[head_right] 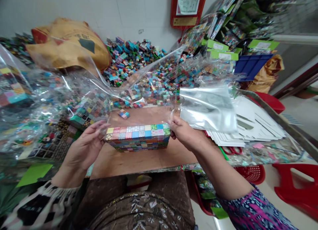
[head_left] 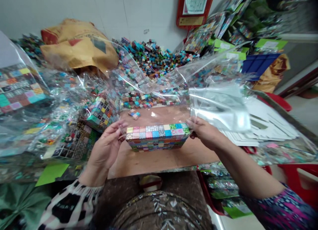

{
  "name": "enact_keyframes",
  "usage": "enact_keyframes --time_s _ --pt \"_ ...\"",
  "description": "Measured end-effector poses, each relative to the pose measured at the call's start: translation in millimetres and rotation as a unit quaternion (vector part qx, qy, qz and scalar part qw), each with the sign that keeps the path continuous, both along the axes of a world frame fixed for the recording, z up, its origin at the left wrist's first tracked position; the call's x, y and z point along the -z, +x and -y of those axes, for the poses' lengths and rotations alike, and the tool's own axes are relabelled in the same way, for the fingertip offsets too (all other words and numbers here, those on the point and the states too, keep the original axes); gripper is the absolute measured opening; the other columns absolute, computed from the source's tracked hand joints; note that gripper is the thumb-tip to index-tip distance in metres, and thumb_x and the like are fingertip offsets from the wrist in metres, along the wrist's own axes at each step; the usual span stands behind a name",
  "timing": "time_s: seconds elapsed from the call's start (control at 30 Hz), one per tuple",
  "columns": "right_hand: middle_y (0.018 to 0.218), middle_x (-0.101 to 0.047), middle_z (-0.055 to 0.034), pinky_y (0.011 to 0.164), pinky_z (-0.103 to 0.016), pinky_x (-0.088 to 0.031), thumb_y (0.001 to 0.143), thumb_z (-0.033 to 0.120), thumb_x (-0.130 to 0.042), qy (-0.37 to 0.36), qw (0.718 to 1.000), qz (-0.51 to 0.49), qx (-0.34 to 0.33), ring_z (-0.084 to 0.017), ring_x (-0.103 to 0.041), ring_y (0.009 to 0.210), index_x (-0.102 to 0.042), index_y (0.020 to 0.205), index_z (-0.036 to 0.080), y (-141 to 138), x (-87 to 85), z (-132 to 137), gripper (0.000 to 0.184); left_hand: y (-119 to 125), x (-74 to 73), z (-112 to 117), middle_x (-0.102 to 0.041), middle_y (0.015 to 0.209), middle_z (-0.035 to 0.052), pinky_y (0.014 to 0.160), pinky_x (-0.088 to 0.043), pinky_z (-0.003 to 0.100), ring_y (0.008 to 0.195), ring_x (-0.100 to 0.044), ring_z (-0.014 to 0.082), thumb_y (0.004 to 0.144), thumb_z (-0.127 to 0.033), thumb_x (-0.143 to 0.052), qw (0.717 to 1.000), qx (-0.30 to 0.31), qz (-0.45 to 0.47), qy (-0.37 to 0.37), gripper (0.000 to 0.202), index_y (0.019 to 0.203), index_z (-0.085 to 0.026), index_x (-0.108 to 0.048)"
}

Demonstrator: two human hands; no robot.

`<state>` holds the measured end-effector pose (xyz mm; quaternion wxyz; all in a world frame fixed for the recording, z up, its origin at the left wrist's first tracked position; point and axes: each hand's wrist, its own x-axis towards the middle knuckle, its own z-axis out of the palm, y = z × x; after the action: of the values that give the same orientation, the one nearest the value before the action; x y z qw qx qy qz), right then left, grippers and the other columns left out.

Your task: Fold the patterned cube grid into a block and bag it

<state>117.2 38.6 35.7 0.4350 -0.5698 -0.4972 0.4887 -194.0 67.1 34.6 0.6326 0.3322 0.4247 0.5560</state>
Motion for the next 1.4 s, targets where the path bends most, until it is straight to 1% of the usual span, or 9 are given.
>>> enact_keyframes --time_s 0.13,0.27,0.33,0.43,0.6,0.7,0.9,1.2,1.4 --pt "0.058 -0.043 0.0062 0.051 -0.026 -0.033 0.072 0.065 -0.069 0.007 1.0 -0.024 -0.006 -0.01 -0.039 0.052 -0.042 0.066 0.023 0 1.9 -1 0.05 2 -13.5 -1 -0.073 0.111 0.0089 0.085 -0.054 0.024 0.097 -0.067 0.0175 0.081 -0.018 -0.068 0.998 0.01 0.009 0.064 0.026 0.106 -0.017 -0.074" --pt "0.058 -0.042 0.0069 0.05 -0.025 -0.032 0.072 0.064 -0.071 -0.002 0.999 -0.049 -0.01 -0.009 -0.037 0.051 -0.041 0.067 0.023 -1 2.1 -1 0.051 8 -20.5 -4 -0.076 0.097 0.0074 0.086 -0.052 0.025 0.093 -0.068 0.0169 0.081 -0.017 -0.073 0.995 -0.022 -0.007 0.092 0.013 0.094 -0.019 -0.075" --pt "0.059 -0.042 0.0069 0.05 -0.025 -0.032 0.072 0.062 -0.072 -0.003 0.998 -0.059 -0.008 -0.009 -0.036 0.052 -0.042 0.069 0.023 -2 2.3 -1 0.049 10 -20.0 -6 -0.076 0.088 0.005 0.083 -0.052 0.024 0.087 -0.069 0.0155 0.08 -0.014 -0.075 0.994 -0.045 -0.009 0.096 0.007 0.084 -0.019 -0.074" --pt "0.06 -0.044 0.0063 0.05 -0.025 -0.031 0.07 0.058 -0.073 -0.021 0.997 -0.08 -0.004 -0.009 -0.037 0.053 -0.044 0.07 0.022 -1 3.2 -1 0.046 10 -15.3 -10 -0.077 0.081 0.0006 0.082 -0.053 0.026 0.082 -0.07 0.0144 0.076 -0.012 -0.078 0.991 -0.059 -0.005 0.119 0.01 0.078 -0.021 -0.074" --pt "0.061 -0.048 0.0046 0.051 -0.025 -0.03 0.068 0.049 -0.076 -0.068 0.989 -0.133 0.003 -0.01 -0.039 0.053 -0.048 0.071 0.021 3 4.8 -3 0.039 8 -6.0 -16 -0.077 0.077 -0.0004 0.076 -0.054 0.024 0.077 -0.071 0.0139 0.058 -0.025 -0.092 0.981 -0.077 -0.002 0.18 0.025 0.075 -0.021 -0.075" --pt "0.06 -0.049 0.004 0.05 -0.024 -0.029 0.067 0.043 -0.077 -0.087 0.982 -0.164 0.02 -0.01 -0.039 0.053 -0.051 0.071 0.02 3 4.6 -4 0.035 7 -3.5 -17 -0.078 0.078 -0.0007 0.076 -0.055 0.024 0.076 -0.071 0.0131 0.056 -0.03 -0.094 0.977 -0.071 -0.012 0.201 0.027 0.075 -0.022 -0.076" --pt "0.055 -0.044 0.0053 0.05 -0.023 -0.029 0.063 0.035 -0.079 -0.106 0.972 -0.208 0.032 -0.009 -0.038 0.053 -0.048 0.065 0.02 3 6.3 -6 0.034 6 -2.7 -15 -0.079 0.079 -0.0019 0.079 -0.057 0.025 0.076 -0.073 0.0132 0.056 -0.029 -0.094 0.976 -0.069 0.005 0.204 0.026 0.074 -0.025 -0.077" --pt "0.055 -0.045 0.005 0.048 -0.022 -0.028 0.067 0.038 -0.079 -0.085 0.978 -0.188 0.034 -0.009 -0.038 0.053 -0.049 0.065 0.021 3 11.5 -7 0.035 12 -8.6 -8 -0.08 0.087 0.0021 0.08 -0.06 0.027 0.081 -0.076 0.0168 0.062 -0.026 -0.092 0.977 -0.028 0.036 0.208 0.02 0.076 -0.028 -0.078" --pt "0.062 -0.054 0.0027 0.053 -0.025 -0.036 0.067 0.035 -0.079 -0.105 0.969 -0.22 0.035 -0.012 -0.044 0.058 -0.055 0.071 0.022 4 16.5 -9 0.028 12 -7.8 -8 -0.08 0.088 0.0033 0.078 -0.061 0.028 0.081 -0.076 0.0178 0.062 -0.028 -0.092 0.978 -0.027 0.035 0.203 0.021 0.077 -0.026 -0.077"
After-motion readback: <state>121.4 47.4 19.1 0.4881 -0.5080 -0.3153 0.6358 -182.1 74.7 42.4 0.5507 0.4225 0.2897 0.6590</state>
